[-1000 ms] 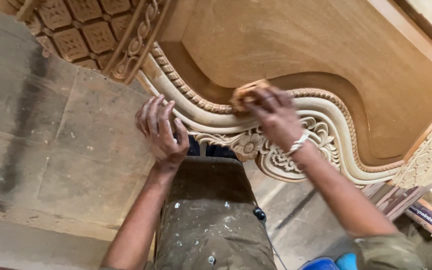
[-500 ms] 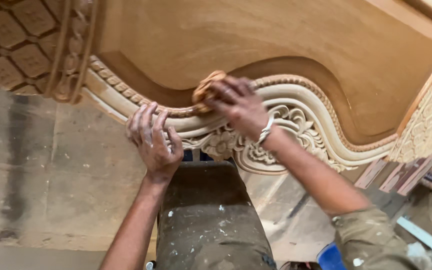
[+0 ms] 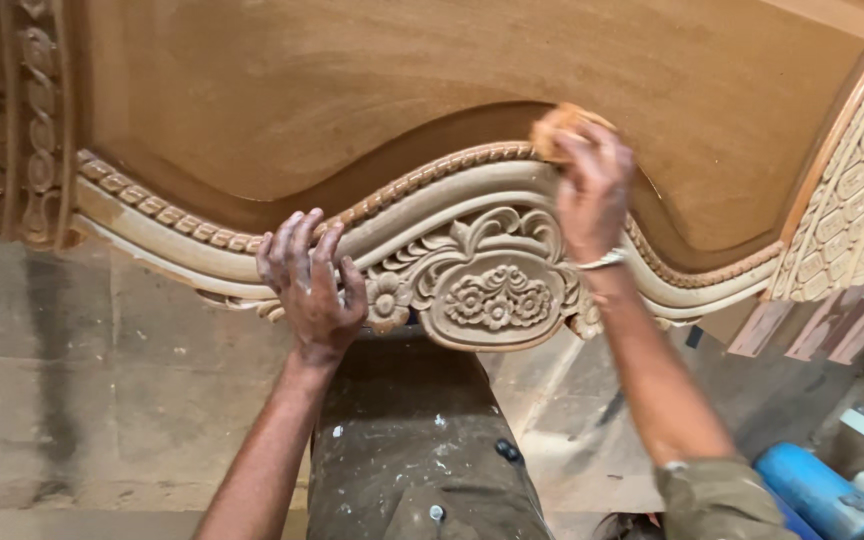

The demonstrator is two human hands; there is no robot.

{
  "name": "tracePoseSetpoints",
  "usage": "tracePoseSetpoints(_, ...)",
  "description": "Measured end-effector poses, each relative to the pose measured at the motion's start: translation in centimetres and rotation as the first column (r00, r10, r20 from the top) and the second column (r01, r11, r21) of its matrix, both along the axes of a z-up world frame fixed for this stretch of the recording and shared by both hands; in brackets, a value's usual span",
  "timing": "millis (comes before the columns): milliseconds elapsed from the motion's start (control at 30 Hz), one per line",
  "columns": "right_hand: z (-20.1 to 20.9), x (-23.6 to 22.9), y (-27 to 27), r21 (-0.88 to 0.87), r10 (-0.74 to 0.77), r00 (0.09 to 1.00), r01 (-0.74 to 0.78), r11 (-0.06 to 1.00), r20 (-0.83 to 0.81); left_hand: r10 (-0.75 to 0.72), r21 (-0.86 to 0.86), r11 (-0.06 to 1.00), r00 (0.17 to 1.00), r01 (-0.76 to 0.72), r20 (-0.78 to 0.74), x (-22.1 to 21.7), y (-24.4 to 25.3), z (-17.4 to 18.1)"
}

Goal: The person applies a dark liquid stain to a large, ornately carved wooden furniture piece using a cloth. They repeatedly dip the cloth into a bucket and wipe the stain onto the flat surfaces and intricate carvings of the furniture.

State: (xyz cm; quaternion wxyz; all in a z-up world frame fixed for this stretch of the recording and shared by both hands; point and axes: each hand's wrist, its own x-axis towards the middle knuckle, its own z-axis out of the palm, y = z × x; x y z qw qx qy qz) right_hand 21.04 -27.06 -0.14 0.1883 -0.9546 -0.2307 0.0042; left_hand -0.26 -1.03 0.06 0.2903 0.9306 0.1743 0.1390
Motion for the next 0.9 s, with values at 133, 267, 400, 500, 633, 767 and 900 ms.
tracePoseSetpoints(133, -1.6, -2.9, 8.7, 0.255, 0.288, 0.956, -0.266, 0.93, -0.052, -0.016, 0.018, 1.0, 1.0, 0.016, -0.016, 0.9, -1.9, 0.5)
tracePoseSetpoints(267, -0.5, -3.0, 11.1, 0.02, 0.61, 0.791, -0.611, 0.791, 0.048, -0.043, 0.029, 0.999, 0.998, 0.041, 0.044, 2.5, -4.2, 0.9)
tracePoseSetpoints(400, -0.8, 0.2, 4.5, -0.031, 0.377, 0.926, -0.376, 0.926, 0.029, -0.09, 0.029, 0.996, 0.996, 0.09, 0.019, 4.4, -6.6, 0.6)
tracePoseSetpoints(500, -1.0, 0.5, -4.8, -0.068, 0.072, 0.997, -0.071, 0.995, 0.016, -0.172, 0.018, 0.985, 0.985, 0.172, 0.015, 6.2, -8.9, 0.2)
tracePoseSetpoints(633, -0.1, -4.1, -17.9, -0.082, -0.118, 0.993, 0.117, 0.99, -0.014, -0.291, -0.022, 0.956, 0.955, 0.293, 0.063, 9.1, -11.3, -0.2)
tracePoseSetpoints(767, 2.6, -4.3, -29.5, -0.292, -0.077, 0.997, 0.073, 0.954, -0.002, -0.377, -0.014, 0.925, 0.923, 0.379, 0.07, 12.0, -13.3, -0.9)
tracePoseSetpoints(900, 3.9, -2.0, -32.7, -0.191, -0.255, 0.967, 0.25, 0.949, -0.005, -0.489, -0.019, 0.872, 0.872, 0.49, 0.028, 14.7, -15.8, -1.5)
